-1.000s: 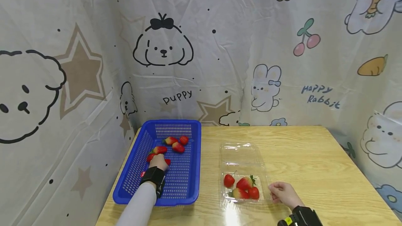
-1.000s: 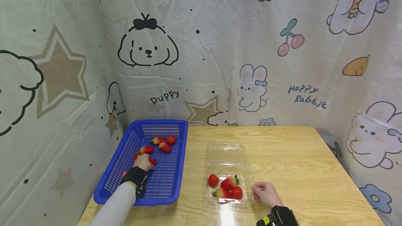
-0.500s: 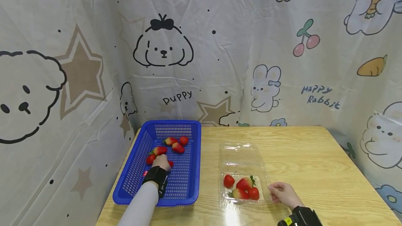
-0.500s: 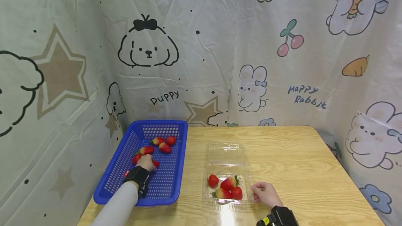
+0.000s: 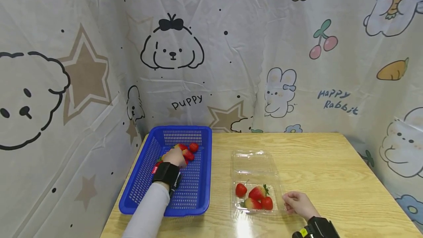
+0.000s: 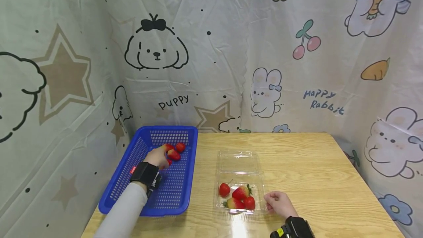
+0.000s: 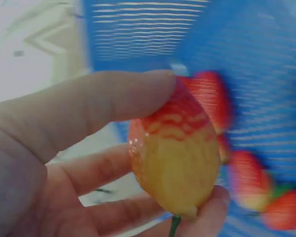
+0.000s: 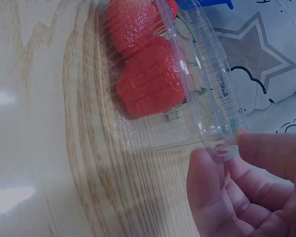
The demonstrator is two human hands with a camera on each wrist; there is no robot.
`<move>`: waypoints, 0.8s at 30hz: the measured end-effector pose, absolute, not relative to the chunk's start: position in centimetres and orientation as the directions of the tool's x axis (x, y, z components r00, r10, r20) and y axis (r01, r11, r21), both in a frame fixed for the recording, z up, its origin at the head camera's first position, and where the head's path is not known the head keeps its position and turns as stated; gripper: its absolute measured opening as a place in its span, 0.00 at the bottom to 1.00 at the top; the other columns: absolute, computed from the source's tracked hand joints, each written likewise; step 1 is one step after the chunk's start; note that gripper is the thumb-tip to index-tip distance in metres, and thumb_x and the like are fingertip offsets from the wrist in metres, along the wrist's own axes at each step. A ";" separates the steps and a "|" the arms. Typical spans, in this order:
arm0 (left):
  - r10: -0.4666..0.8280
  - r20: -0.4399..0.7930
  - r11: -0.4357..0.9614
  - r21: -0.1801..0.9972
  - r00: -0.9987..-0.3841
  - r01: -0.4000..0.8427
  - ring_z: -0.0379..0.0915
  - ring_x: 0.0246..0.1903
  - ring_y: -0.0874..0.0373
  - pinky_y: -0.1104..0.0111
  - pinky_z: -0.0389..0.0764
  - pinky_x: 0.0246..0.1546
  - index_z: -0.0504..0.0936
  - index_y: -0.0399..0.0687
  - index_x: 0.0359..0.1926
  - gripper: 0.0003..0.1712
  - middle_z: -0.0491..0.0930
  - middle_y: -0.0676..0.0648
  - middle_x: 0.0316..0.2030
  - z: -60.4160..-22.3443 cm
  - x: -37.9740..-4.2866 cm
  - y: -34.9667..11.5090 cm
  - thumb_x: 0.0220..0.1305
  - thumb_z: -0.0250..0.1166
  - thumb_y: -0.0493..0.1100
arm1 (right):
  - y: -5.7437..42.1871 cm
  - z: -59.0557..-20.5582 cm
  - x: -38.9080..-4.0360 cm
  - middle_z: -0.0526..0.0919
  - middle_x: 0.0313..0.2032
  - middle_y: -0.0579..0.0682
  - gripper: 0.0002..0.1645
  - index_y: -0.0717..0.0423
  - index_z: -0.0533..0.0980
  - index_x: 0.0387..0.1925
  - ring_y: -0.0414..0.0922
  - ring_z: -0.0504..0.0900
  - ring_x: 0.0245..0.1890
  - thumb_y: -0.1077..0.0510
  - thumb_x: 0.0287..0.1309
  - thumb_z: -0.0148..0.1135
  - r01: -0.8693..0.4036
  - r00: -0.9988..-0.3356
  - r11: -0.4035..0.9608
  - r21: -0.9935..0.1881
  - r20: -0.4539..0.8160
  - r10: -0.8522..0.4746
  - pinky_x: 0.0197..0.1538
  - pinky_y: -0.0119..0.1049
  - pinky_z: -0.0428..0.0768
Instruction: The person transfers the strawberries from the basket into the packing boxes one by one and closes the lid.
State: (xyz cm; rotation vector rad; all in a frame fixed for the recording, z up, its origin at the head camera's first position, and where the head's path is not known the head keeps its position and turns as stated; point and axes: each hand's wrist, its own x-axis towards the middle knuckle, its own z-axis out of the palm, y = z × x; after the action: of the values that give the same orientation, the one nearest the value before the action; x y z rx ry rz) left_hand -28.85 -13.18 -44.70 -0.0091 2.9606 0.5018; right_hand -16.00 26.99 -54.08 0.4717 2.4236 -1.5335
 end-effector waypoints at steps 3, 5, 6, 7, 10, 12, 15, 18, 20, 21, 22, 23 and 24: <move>0.049 -0.049 0.944 0.329 -0.998 0.030 0.75 0.28 0.46 0.56 0.74 0.30 0.79 0.37 0.29 0.14 0.79 0.39 0.29 -42.4 -28.4 -11.6 0.33 0.68 0.35 | 26.9 -54.0 -16.0 0.76 0.23 0.52 0.13 0.74 0.72 0.37 0.43 0.75 0.23 0.63 0.61 0.52 0.395 -0.918 0.402 -0.826 -0.369 0.144 0.29 0.38 0.79; 0.086 0.006 0.942 0.326 -0.996 0.084 0.74 0.26 0.47 0.57 0.75 0.28 0.79 0.37 0.28 0.12 0.79 0.41 0.26 -41.1 -27.9 -10.5 0.36 0.68 0.35 | 26.8 -53.9 -15.9 0.76 0.23 0.52 0.13 0.74 0.72 0.37 0.43 0.75 0.23 0.63 0.61 0.52 0.396 -0.918 0.403 -0.825 -0.369 0.146 0.29 0.38 0.79; 0.093 0.021 0.940 0.329 -0.995 0.095 0.74 0.26 0.48 0.57 0.75 0.27 0.78 0.38 0.28 0.12 0.79 0.41 0.26 -40.5 -27.6 -10.0 0.37 0.69 0.36 | 26.8 -53.9 -15.9 0.76 0.23 0.52 0.13 0.74 0.72 0.37 0.43 0.75 0.23 0.63 0.61 0.52 0.397 -0.918 0.402 -0.825 -0.369 0.147 0.29 0.38 0.79; 0.109 0.041 0.937 0.330 -0.993 0.116 0.74 0.27 0.48 0.57 0.75 0.27 0.78 0.38 0.27 0.12 0.79 0.42 0.26 -39.9 -27.3 -9.4 0.37 0.69 0.36 | 26.7 -53.9 -15.8 0.76 0.23 0.52 0.13 0.74 0.72 0.37 0.43 0.75 0.23 0.63 0.61 0.52 0.393 -0.919 0.403 -0.827 -0.367 0.143 0.29 0.38 0.79; 0.148 0.102 0.927 0.332 -0.984 0.174 0.75 0.27 0.48 0.58 0.75 0.27 0.77 0.39 0.25 0.11 0.79 0.43 0.25 -38.5 -26.3 -7.7 0.37 0.70 0.36 | 26.7 -53.8 -15.8 0.76 0.22 0.52 0.12 0.74 0.72 0.36 0.43 0.75 0.22 0.64 0.61 0.52 0.388 -0.921 0.396 -0.832 -0.363 0.140 0.29 0.38 0.79; 0.183 0.144 0.917 0.333 -0.973 0.222 0.75 0.28 0.48 0.59 0.75 0.28 0.77 0.39 0.25 0.11 0.79 0.42 0.26 -37.7 -25.7 -6.5 0.38 0.71 0.36 | 26.7 -53.8 -15.8 0.76 0.22 0.52 0.12 0.74 0.72 0.36 0.43 0.75 0.22 0.64 0.61 0.52 0.388 -0.921 0.394 -0.833 -0.363 0.140 0.28 0.38 0.79; 0.234 0.207 0.900 0.323 -0.950 0.292 0.75 0.30 0.46 0.59 0.76 0.32 0.79 0.38 0.28 0.12 0.79 0.41 0.28 -37.1 -24.8 -4.7 0.40 0.71 0.37 | 26.7 -53.8 -15.9 0.76 0.22 0.52 0.12 0.74 0.72 0.36 0.43 0.75 0.23 0.63 0.61 0.52 0.395 -0.918 0.396 -0.829 -0.367 0.149 0.28 0.37 0.79; 0.263 0.262 0.874 0.343 -0.929 0.344 0.75 0.33 0.45 0.59 0.75 0.35 0.80 0.38 0.34 0.16 0.78 0.40 0.32 -37.2 -24.1 -2.8 0.41 0.71 0.37 | 26.9 -53.9 -15.9 0.76 0.23 0.52 0.14 0.74 0.72 0.37 0.43 0.76 0.23 0.63 0.61 0.52 0.395 -0.918 0.404 -0.825 -0.370 0.141 0.29 0.38 0.79; 0.270 0.294 0.846 0.382 -0.917 0.372 0.74 0.35 0.45 0.59 0.75 0.37 0.81 0.39 0.38 0.18 0.78 0.40 0.35 -37.6 -23.8 -1.5 0.42 0.72 0.36 | 26.9 -53.9 -16.0 0.76 0.23 0.52 0.14 0.75 0.72 0.38 0.43 0.76 0.23 0.62 0.62 0.52 0.395 -0.918 0.406 -0.824 -0.372 0.138 0.29 0.38 0.79; 0.270 0.309 0.828 0.410 -0.912 0.384 0.74 0.37 0.46 0.59 0.75 0.38 0.81 0.39 0.40 0.19 0.78 0.40 0.36 -38.0 -23.6 -0.9 0.42 0.71 0.36 | 26.9 -53.9 -16.0 0.76 0.23 0.53 0.14 0.75 0.72 0.39 0.44 0.76 0.24 0.62 0.62 0.52 0.398 -0.917 0.405 -0.823 -0.375 0.138 0.29 0.38 0.79; 0.270 0.325 0.809 0.433 -0.907 0.396 0.74 0.38 0.47 0.60 0.75 0.39 0.80 0.39 0.42 0.20 0.78 0.41 0.37 -38.4 -23.5 -0.2 0.43 0.72 0.36 | 26.9 -53.9 -16.0 0.76 0.23 0.53 0.14 0.75 0.72 0.39 0.44 0.76 0.24 0.62 0.62 0.52 0.403 -0.915 0.400 -0.823 -0.379 0.142 0.29 0.38 0.79; 0.267 0.337 0.789 0.460 -0.903 0.406 0.73 0.39 0.47 0.60 0.74 0.41 0.80 0.40 0.44 0.22 0.77 0.41 0.38 -38.8 -23.3 0.5 0.43 0.72 0.35 | 26.9 -53.9 -16.0 0.76 0.23 0.53 0.15 0.75 0.72 0.39 0.44 0.76 0.24 0.62 0.62 0.52 0.404 -0.914 0.399 -0.823 -0.380 0.141 0.29 0.38 0.79; 0.265 0.352 0.768 0.486 -0.898 0.417 0.73 0.40 0.48 0.61 0.74 0.41 0.79 0.41 0.45 0.22 0.77 0.42 0.39 -39.4 -23.1 1.2 0.44 0.72 0.35 | 26.9 -53.9 -16.0 0.76 0.24 0.53 0.15 0.75 0.72 0.39 0.44 0.76 0.24 0.62 0.62 0.51 0.405 -0.914 0.398 -0.823 -0.381 0.141 0.29 0.38 0.79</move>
State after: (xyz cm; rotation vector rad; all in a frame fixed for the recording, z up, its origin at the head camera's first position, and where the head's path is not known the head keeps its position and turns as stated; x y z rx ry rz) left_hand -23.13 1.21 -39.38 0.6304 3.2002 0.9866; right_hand -16.01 26.90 -53.93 0.4813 2.4067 -1.5238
